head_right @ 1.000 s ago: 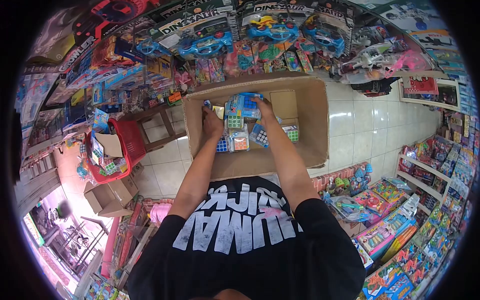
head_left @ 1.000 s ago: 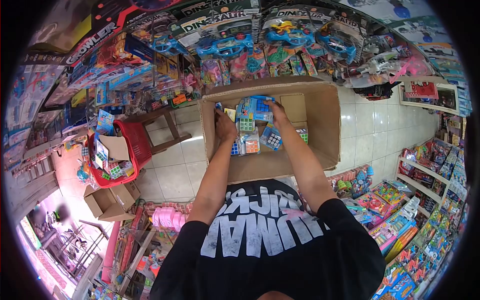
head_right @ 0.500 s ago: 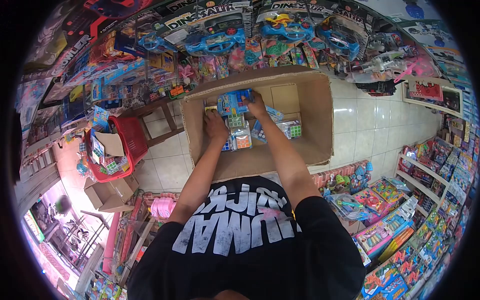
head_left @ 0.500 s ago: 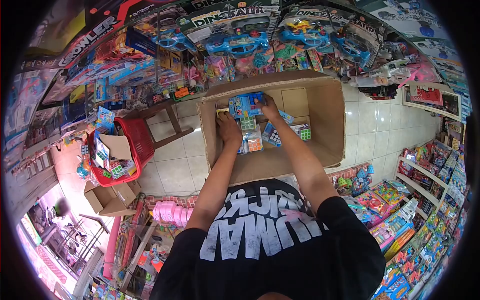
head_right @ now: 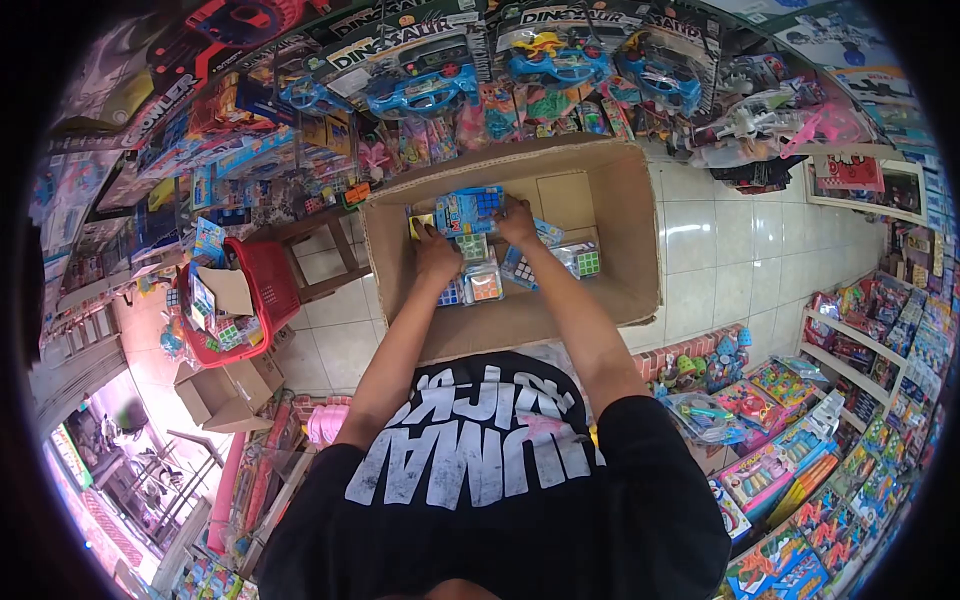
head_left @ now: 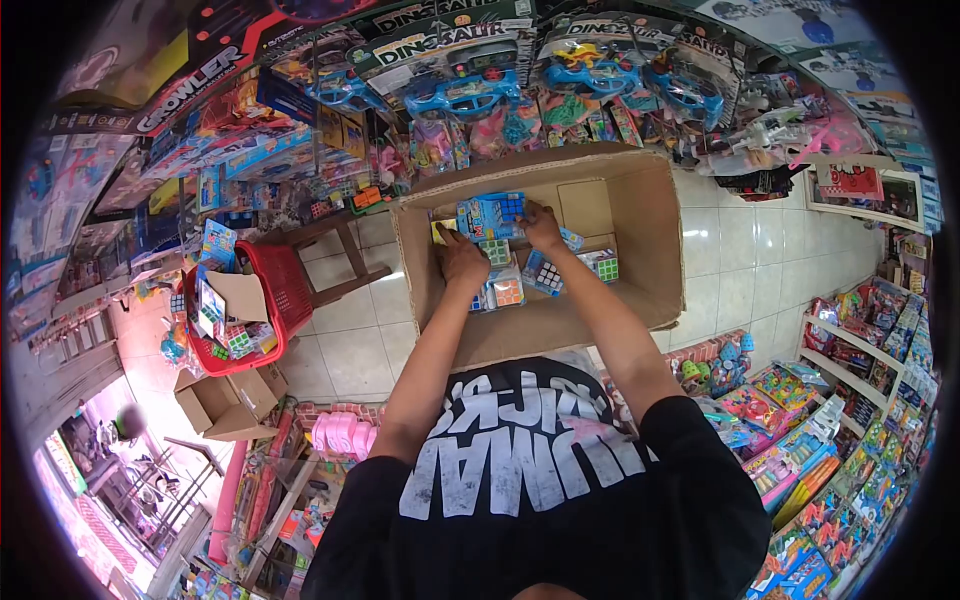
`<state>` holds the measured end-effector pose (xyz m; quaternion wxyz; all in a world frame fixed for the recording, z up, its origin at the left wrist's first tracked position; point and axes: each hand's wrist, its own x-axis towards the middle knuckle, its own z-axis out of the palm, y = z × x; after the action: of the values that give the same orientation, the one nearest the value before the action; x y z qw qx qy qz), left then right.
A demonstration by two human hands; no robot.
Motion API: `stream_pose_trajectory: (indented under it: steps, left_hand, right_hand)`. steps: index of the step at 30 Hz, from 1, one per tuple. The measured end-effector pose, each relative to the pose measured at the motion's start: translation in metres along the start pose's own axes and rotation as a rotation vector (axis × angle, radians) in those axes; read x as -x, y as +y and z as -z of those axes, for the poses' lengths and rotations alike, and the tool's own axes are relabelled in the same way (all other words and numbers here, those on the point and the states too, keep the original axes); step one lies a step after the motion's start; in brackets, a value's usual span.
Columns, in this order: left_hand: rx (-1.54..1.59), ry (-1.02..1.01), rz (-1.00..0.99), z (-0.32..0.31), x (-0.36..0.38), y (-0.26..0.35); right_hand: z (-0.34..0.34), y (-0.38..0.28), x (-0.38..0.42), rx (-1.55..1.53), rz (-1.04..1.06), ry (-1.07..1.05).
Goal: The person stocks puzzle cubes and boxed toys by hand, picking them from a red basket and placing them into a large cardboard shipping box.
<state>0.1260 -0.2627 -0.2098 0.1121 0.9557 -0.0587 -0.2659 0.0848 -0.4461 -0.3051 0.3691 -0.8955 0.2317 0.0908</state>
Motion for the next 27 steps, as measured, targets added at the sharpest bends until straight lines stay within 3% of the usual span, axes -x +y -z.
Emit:
stream_pose_trajectory:
  steps: [1,3,4,5,6,8,10,12,13,14,15,16,17,19,20,21,22,23,24,25,27]
  left_hand:
    - [0.0,0.005,-0.003,0.008,0.004,0.0]
    - [0.131,0.099,-0.445,0.039,0.02,-0.007]
    - [0.13,0.102,-0.446,0.068,0.033,-0.005]
    - [0.166,0.2,-0.693,0.106,0.047,-0.001]
    - [0.2,0.3,-0.941,0.131,0.058,-0.003]
    - [0.226,0.528,-0.813,0.147,0.072,-0.026]
    - [0.473,0.768,-0.645,0.142,0.067,-0.053]
    - [0.693,0.781,-0.437,0.108,0.05,-0.094]
    - [0.694,0.795,-0.438,0.085,0.043,-0.115]
    - [0.792,0.591,-0.219,0.055,0.039,-0.141]
    - [0.877,0.381,0.0,0.017,0.035,-0.171]
    - [0.879,0.389,-0.002,-0.054,0.034,-0.218]
    - [1.489,0.147,-0.042,-0.115,0.019,-0.255]
    - [1.819,-0.035,0.229,-0.161,0.078,-0.251]
    - [1.82,-0.027,0.231,-0.17,0.095,-0.247]
    - [1.165,-0.351,0.349,-0.178,0.111,-0.243]
    - [0.487,-0.615,0.433,-0.188,0.129,-0.238]
    - [0.742,-0.534,0.662,-0.189,0.154,-0.223]
    - [0.869,-0.5,0.669,-0.206,0.172,-0.23]
    - [0.881,-0.458,0.697,-0.208,0.189,-0.223]
    - [0.941,-0.407,0.619,-0.223,0.223,-0.228]
  right_hand:
    - [0.011,0.002,0.0,-0.001,0.003,0.005]
    - [0.038,0.005,0.003,-0.42,-0.036,0.066]
    - [0.066,0.001,0.012,-0.609,0.053,0.042]
    - [0.103,-0.013,0.025,-0.799,0.146,0.017]
    - [0.142,-0.037,0.046,-0.755,0.164,0.149]
    - [0.197,-0.058,0.085,-0.666,0.189,0.416]
    - [0.232,-0.022,0.105,-0.503,0.202,0.652]
    - [0.26,0.001,0.128,-0.417,0.147,0.834]
    - [0.267,0.02,0.134,-0.533,0.093,0.874]
    - [0.267,0.047,0.139,-0.537,0.103,0.874]
    - [0.261,0.08,0.141,-0.679,-0.029,0.856]
    - [0.251,0.112,0.144,-0.818,-0.164,0.833]
    - [0.236,0.14,0.148,-0.815,-0.295,0.742]
    - [0.188,0.207,0.16,-0.786,-0.444,0.567]
    - [0.155,0.244,0.169,-0.76,-0.464,0.481]
    - [0.123,0.28,0.18,-0.659,-0.5,0.36]
    - [0.092,0.32,0.194,-0.822,-0.565,0.163]
    - [0.09,0.317,0.211,-0.748,-0.711,-0.172]
    - [0.065,0.334,0.21,-0.515,-0.784,-0.416]
    - [0.05,0.349,0.213,-0.516,-0.837,-0.629]
    - [0.058,0.29,0.221,-0.099,-0.723,-0.805]
